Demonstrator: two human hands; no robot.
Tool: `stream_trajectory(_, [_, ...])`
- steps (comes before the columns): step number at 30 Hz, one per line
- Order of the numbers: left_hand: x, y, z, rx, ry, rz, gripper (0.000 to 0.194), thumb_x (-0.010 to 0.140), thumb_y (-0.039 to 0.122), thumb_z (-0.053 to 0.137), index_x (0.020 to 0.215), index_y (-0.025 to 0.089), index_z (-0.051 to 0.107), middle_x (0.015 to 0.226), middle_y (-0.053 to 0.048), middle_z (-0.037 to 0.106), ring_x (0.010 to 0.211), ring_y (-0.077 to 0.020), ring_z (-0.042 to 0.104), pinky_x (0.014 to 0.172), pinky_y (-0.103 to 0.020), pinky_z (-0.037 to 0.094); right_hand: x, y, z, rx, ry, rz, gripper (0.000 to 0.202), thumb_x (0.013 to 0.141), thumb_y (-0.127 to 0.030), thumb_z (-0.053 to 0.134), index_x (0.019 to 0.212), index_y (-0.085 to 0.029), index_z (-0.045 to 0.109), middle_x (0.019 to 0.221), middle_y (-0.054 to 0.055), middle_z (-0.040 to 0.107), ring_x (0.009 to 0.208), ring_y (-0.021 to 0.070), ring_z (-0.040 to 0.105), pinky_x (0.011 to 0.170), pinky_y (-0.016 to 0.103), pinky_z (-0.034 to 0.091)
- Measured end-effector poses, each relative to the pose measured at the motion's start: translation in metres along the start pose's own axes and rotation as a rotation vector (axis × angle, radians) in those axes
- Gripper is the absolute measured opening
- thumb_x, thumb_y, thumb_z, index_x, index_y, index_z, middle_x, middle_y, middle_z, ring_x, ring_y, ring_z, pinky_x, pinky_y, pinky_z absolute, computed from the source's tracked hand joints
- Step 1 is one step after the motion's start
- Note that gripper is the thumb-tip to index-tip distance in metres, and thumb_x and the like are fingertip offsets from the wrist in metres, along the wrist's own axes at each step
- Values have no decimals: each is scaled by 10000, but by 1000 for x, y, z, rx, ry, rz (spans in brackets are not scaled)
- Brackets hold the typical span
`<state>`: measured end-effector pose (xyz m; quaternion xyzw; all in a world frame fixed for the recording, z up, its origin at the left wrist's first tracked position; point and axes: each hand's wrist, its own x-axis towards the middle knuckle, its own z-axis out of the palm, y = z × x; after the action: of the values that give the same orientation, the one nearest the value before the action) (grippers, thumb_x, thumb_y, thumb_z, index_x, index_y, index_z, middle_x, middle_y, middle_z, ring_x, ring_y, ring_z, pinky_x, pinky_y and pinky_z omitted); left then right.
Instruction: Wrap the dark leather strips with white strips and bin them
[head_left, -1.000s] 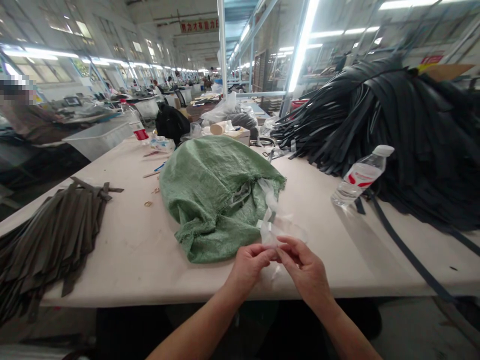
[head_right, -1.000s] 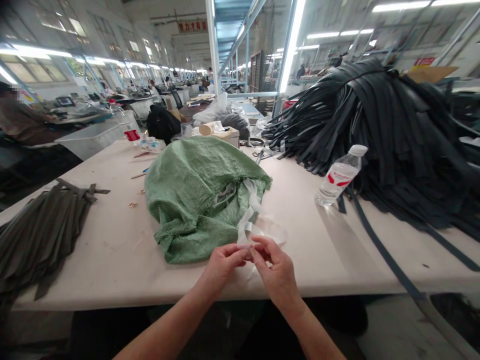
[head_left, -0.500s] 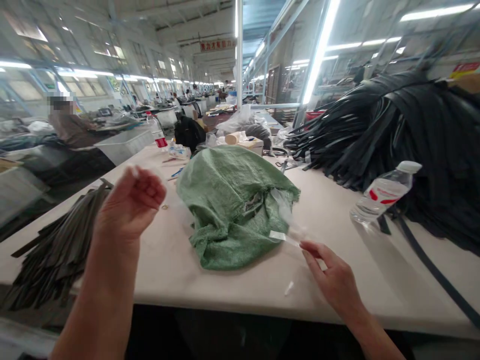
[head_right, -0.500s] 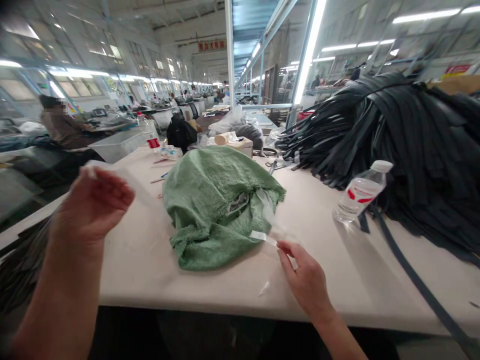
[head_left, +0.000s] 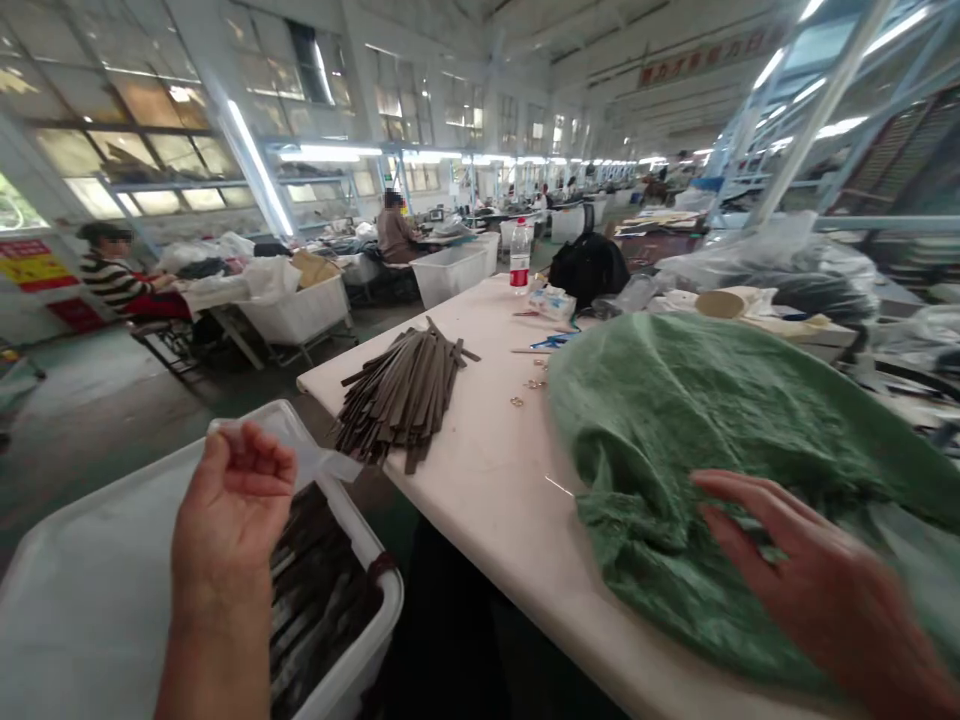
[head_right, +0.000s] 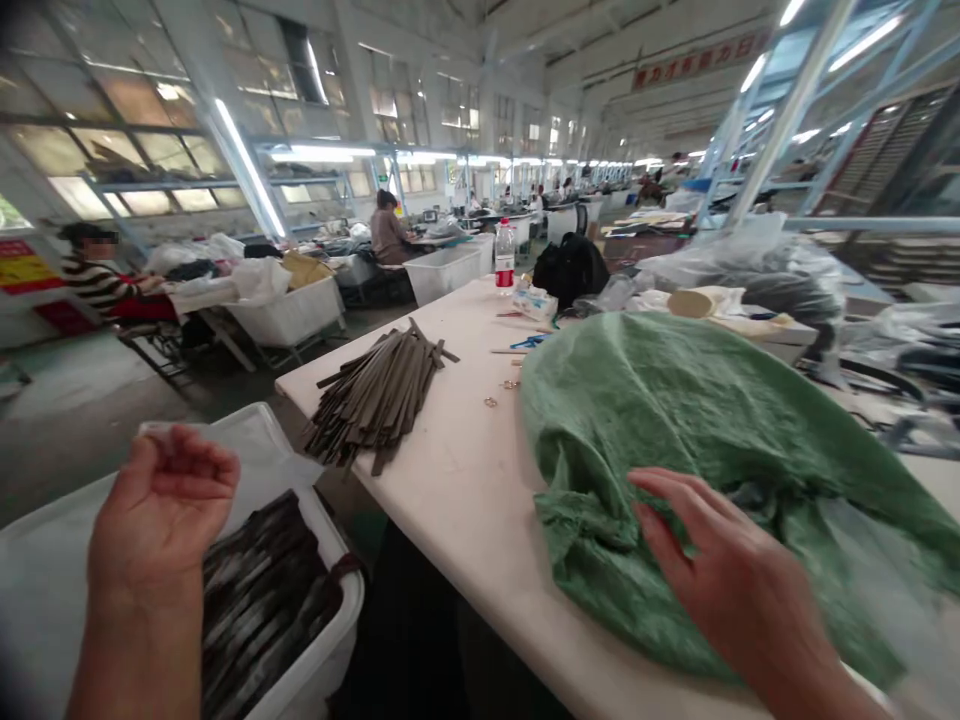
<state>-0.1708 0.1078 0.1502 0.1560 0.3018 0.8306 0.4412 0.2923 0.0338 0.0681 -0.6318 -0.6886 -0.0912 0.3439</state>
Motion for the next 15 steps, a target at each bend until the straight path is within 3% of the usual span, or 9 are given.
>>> stream_trajectory(2, [2,10,-25,19,76,54,193,907,227,510,756,198,626,713,49,674,606,-84,628,568,-198,553,46,-38,30,84,-142,-62,264,904,-388,467,1099,-278,607,1123,57,674,959,277,665,830,395,502])
stream_trajectory(5, [2,12,-62,96,203,95,157,868,225,552,734,197,628,684,44,671,595,-102,628,557,-212,564,102,-86,90,182,-447,54,300,888,-296,514,1166,-211,593,1170,86,661,1008,254,647,888,389,475])
stream_trajectory(7, [4,4,-86,143,272,83,127,836,204,580,720,195,631,668,41,674,612,-115,639,574,-220,575,131,-111,136,221,-547,62,360,874,-280,577,1222,-191,574,1184,87,663,1005,227,646,897,354,475])
stream_trajectory(11, [10,-19,-127,134,375,-123,125,827,194,578,725,194,651,687,33,696,652,-120,661,611,-214,582,177,-153,219,241,-654,158,448,883,-379,636,1251,-137,555,1145,110,660,989,229,640,900,400,489])
stream_trajectory(15, [18,-42,-163,73,511,-391,204,832,153,520,709,215,670,690,34,714,597,-125,665,592,-238,583,212,-181,276,233,-705,311,351,927,-385,595,1193,-156,584,1207,96,600,1050,243,603,902,469,492])
